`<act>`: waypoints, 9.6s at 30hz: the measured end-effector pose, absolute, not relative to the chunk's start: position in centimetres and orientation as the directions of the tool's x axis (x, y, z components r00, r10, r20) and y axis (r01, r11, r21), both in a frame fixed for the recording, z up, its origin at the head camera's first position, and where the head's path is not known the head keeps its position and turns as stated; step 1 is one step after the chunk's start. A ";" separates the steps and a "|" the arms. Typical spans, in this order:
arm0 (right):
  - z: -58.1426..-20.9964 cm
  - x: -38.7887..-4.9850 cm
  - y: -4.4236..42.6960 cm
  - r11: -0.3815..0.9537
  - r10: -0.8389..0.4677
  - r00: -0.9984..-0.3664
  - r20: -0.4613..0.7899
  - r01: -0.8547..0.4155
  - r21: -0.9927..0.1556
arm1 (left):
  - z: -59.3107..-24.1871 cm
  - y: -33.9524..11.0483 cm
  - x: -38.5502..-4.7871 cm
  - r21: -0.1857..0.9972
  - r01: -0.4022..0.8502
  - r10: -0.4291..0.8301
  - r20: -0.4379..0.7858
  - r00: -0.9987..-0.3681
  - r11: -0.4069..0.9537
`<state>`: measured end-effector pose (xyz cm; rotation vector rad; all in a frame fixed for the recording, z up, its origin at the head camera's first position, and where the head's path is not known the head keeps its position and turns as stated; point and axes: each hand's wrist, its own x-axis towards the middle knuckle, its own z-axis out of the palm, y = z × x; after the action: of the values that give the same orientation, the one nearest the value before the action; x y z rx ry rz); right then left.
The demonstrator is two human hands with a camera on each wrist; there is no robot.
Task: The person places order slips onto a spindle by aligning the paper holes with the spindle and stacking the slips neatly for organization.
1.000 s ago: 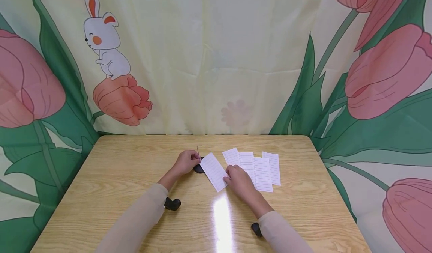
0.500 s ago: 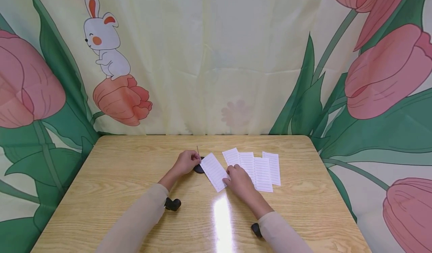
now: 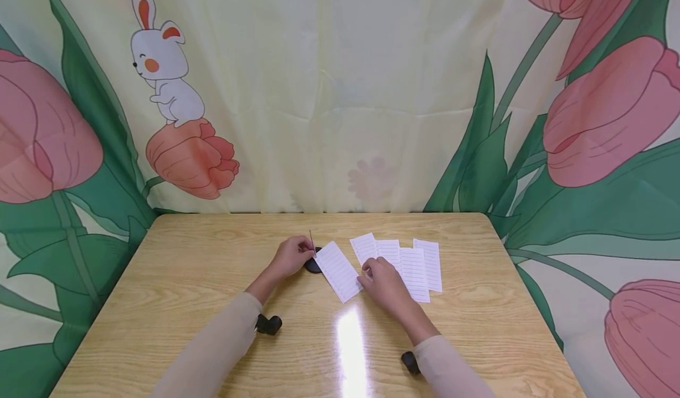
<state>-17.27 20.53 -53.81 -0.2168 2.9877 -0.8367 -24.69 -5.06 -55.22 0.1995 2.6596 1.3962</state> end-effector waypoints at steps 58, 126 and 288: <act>-54.0 -15.3 35.6 0.874 0.129 -0.985 -0.118 0.169 -0.455 | -56.4 -7.1 -23.7 0.765 0.182 0.323 -0.036 -0.946 0.618; -53.3 -15.7 37.0 0.819 0.210 -0.965 -0.155 0.260 -0.512 | -56.2 -7.0 -23.3 0.786 0.129 0.287 -0.064 -0.956 0.605; -47.4 -18.8 21.0 0.532 -0.150 -0.988 -0.023 -0.061 -0.844 | -46.8 -6.0 -24.9 0.883 0.194 0.218 0.107 -0.970 0.428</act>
<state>-18.77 20.97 -47.45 -0.1844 2.6682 -1.4647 -24.94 -5.98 -46.80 0.3797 2.6350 1.6243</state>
